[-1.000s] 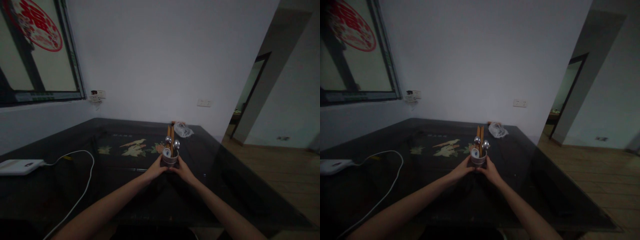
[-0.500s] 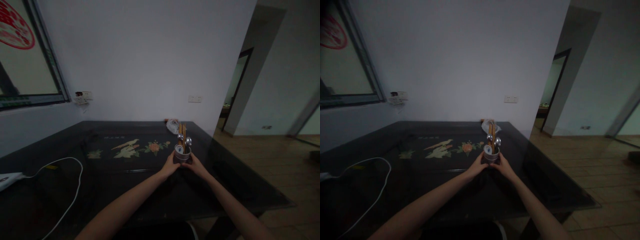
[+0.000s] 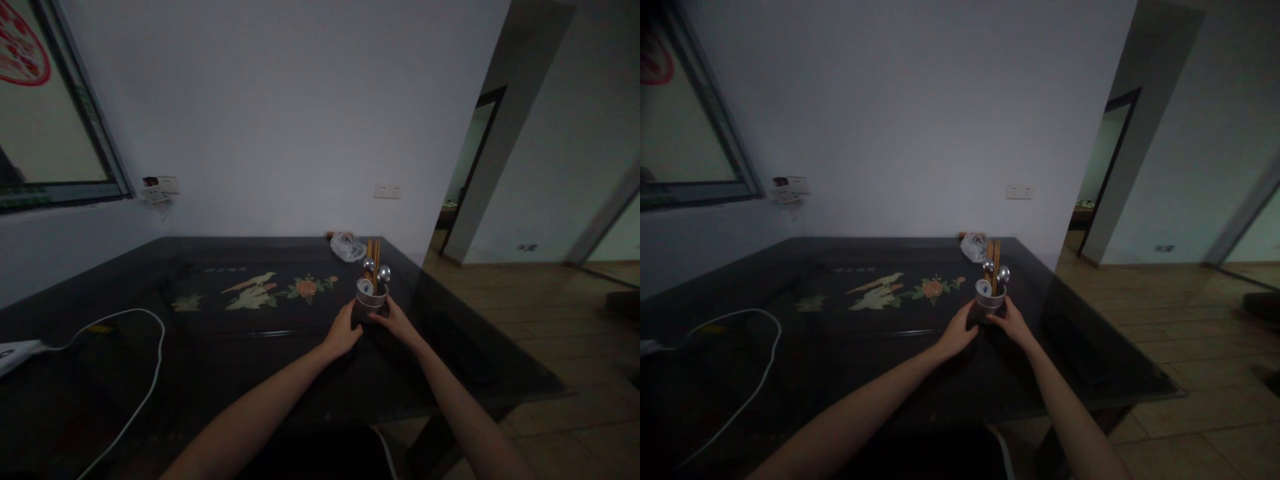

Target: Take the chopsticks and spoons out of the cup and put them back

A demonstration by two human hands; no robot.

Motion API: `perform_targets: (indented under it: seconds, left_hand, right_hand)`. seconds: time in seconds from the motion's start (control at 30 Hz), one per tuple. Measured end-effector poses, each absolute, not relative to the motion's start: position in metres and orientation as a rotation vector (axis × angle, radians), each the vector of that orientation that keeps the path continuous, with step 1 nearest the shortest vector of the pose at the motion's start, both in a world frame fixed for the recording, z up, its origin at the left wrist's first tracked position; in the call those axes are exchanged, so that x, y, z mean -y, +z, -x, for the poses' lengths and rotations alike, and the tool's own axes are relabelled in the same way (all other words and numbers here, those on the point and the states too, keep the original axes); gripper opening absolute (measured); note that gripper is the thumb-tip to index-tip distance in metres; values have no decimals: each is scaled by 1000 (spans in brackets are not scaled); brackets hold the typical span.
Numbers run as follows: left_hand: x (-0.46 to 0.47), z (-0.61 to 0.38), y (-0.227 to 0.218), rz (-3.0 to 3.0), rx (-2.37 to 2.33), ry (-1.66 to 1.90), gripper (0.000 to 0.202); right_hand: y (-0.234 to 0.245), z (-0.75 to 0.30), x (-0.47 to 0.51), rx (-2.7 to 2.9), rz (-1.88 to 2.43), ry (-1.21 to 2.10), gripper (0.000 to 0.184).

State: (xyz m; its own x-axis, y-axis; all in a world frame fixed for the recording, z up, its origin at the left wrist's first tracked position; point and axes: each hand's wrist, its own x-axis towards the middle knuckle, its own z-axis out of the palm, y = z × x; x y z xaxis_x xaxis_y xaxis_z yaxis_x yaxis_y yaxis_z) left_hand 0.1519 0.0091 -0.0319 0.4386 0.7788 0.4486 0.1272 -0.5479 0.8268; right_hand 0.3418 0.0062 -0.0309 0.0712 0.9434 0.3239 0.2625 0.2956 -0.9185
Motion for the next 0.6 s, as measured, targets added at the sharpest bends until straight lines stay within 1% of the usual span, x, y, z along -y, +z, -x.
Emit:
perform_targets:
  seconds: [0.27,0.6]
  left_hand:
    - [-8,-151,-35,-1987,-728,1049,72]
    - [-6,-151,-34,-2043,-737,1019,74]
  right_hand:
    - [-25,-347,-5,1421,1193,745,62]
    - [-22,-343,-3,1412,1160,758,63]
